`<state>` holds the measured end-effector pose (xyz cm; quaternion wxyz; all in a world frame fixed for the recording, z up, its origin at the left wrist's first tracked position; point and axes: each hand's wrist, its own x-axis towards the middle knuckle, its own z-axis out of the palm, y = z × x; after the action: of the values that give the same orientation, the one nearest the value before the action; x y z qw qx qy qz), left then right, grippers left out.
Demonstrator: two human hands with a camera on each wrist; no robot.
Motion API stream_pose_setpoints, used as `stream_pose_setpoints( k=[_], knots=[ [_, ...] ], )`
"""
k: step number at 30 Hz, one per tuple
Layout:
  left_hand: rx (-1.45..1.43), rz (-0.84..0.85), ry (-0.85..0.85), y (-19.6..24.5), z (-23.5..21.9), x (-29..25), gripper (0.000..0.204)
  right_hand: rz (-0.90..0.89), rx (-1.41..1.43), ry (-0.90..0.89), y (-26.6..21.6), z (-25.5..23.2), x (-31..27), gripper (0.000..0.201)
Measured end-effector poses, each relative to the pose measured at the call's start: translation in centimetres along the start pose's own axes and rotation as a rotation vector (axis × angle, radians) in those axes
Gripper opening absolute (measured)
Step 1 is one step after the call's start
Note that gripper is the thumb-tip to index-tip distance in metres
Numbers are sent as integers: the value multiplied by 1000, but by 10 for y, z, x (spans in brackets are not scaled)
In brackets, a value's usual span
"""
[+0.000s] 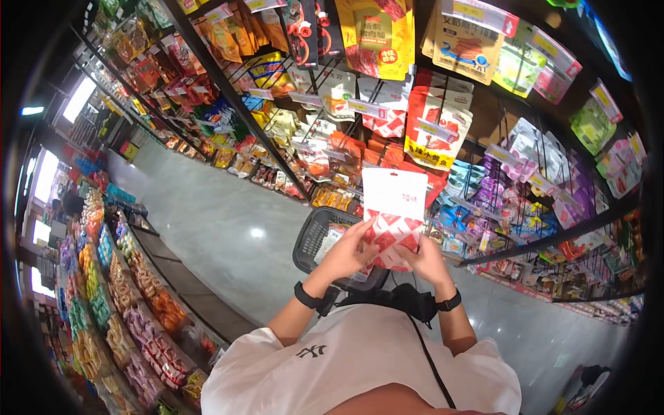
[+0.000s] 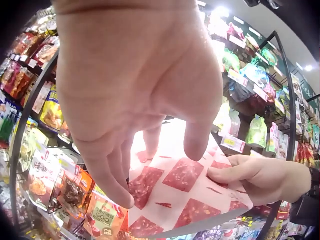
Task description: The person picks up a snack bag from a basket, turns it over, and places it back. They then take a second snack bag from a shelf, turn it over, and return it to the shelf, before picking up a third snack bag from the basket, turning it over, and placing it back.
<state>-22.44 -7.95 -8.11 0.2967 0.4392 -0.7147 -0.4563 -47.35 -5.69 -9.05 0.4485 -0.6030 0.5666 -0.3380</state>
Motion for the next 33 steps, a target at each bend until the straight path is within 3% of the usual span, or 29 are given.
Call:
stream_pose_setpoints(
  k=[3, 6, 7, 10, 11, 15, 17, 18, 22, 26, 33],
  knots=[
    [44, 2, 6, -16, -1, 20, 75, 90, -47, -109, -7, -13, 31, 45],
    [79, -40, 42, -21, 1, 43, 75, -136, -32, 6, 16, -13, 67, 45],
    [79, -69, 61, -17, 1, 53, 75, -69, -7, -66, 25, -18, 82, 48],
    [151, -29, 134, -36, 7, 87, 77, -214, -41, -25, 42, -24, 126, 46],
    [79, -104, 120, -36, 6, 97, 78, -317, -140, 49, 66, -19, 146, 41],
    [61, -100, 206, -47, 6, 134, 81, -248, -101, -141, 47, -41, 190, 35],
    [107, -95, 256, -49, 6, 146, 83, -196, -23, -134, 47, -38, 208, 36],
    [146, -97, 284, -46, 5, 149, 84, -168, 17, -131, 45, -36, 213, 36],
    [92, -113, 349, -33, 1, 161, 90, -438, 95, -94, 38, -36, 236, 38],
    [204, -88, 415, -45, 1, 169, 93, -541, 179, -83, 38, -34, 247, 34],
    [244, -89, 442, -33, 7, 163, 95, -457, 149, -145, 33, -39, 241, 32]
  ],
)
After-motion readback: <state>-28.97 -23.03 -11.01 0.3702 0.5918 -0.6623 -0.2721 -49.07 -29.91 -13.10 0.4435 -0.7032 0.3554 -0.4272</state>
